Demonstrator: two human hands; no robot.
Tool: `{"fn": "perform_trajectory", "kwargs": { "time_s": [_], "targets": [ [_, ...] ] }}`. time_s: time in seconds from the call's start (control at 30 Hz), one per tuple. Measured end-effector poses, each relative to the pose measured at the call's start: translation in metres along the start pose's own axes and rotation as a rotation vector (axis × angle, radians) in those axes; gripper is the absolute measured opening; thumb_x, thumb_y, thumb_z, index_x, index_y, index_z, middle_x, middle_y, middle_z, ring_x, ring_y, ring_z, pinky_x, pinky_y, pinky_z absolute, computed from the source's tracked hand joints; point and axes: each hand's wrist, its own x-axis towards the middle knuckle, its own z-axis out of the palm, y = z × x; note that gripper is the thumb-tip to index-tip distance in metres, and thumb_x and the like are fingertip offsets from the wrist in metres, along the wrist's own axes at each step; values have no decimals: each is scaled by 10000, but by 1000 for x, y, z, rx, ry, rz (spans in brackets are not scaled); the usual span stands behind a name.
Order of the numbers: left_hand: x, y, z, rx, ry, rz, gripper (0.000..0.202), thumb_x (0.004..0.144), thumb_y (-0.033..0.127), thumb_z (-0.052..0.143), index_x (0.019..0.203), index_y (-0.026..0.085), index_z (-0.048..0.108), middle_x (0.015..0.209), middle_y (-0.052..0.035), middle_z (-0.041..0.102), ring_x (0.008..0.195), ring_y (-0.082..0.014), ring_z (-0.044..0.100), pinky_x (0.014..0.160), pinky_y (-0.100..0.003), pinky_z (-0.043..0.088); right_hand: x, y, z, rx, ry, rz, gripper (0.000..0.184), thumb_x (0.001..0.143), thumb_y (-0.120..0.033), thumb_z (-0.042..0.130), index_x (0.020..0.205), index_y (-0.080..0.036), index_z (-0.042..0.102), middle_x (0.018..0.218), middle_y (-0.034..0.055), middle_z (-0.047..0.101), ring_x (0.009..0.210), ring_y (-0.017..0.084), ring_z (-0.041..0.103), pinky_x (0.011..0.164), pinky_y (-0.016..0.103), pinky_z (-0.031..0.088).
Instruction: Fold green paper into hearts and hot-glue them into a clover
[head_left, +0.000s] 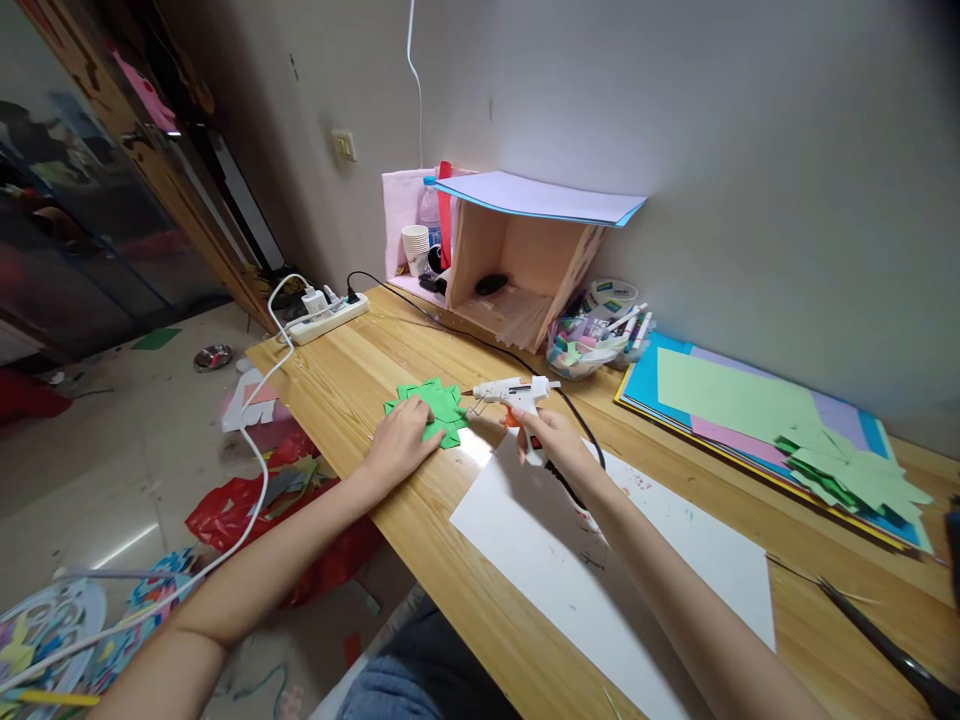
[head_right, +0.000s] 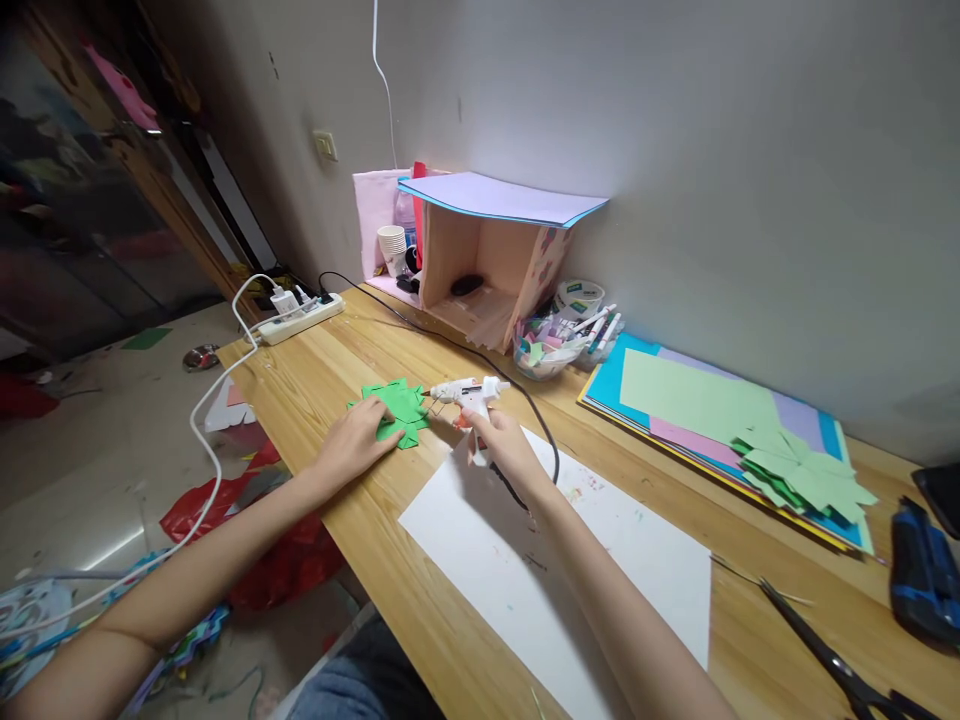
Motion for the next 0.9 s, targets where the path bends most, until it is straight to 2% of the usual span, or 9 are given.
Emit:
{"fn": "perform_trajectory", "kwargs": {
  "time_s": [0.13, 0.33, 0.47, 0.63, 0.9],
  "targets": [
    [-1, 2, 0, 33, 13, -13, 131, 805, 288, 480, 777, 175, 540, 854, -73, 581, 820, -224, 555, 688, -316, 433, -6, -3, 8, -53, -45, 15, 402, 820, -491, 420, 757, -142, 609, 441, -3, 538, 468, 121, 466, 480, 213, 333],
    [1, 6, -2, 39, -16, -69, 179, 777, 332, 501, 785, 166, 568, 855, -77, 597, 795, -223, 568, 675, -320, 441, -7, -4, 12, -118, -57, 17, 422, 828, -496, 396, 745, -146, 616, 449, 6, 546, 491, 135, 509, 517, 221, 367],
    [7, 17, -5, 97, -61, -130, 161, 745, 261, 486, 763, 151, 602, 864, -100, 610, 805, -240, 572, 661, -329, 446, -7, -3, 11, -150, -63, 2, 417, 829, -490, 393, 718, -153, 612, 447, 1, 535, 489, 134, 515, 511, 218, 363],
    [12, 25, -8, 138, -94, -144, 164, 711, 225, 488, 688, 140, 627, 844, -128, 616, 839, -255, 566, 690, -330, 447, -8, -1, 10, -152, -77, 11, 418, 820, -508, 407, 717, -151, 599, 439, -6, 526, 454, 123, 503, 491, 217, 359],
    [10, 10, -2, 30, -43, -130, 111, 693, 220, 522, 645, 175, 610, 788, -78, 616, 776, -228, 557, 633, -313, 433, -8, -2, 11, -102, -115, 57, 391, 816, -497, 430, 743, -151, 596, 446, -20, 522, 407, 107, 488, 457, 211, 350]
  ]
}}
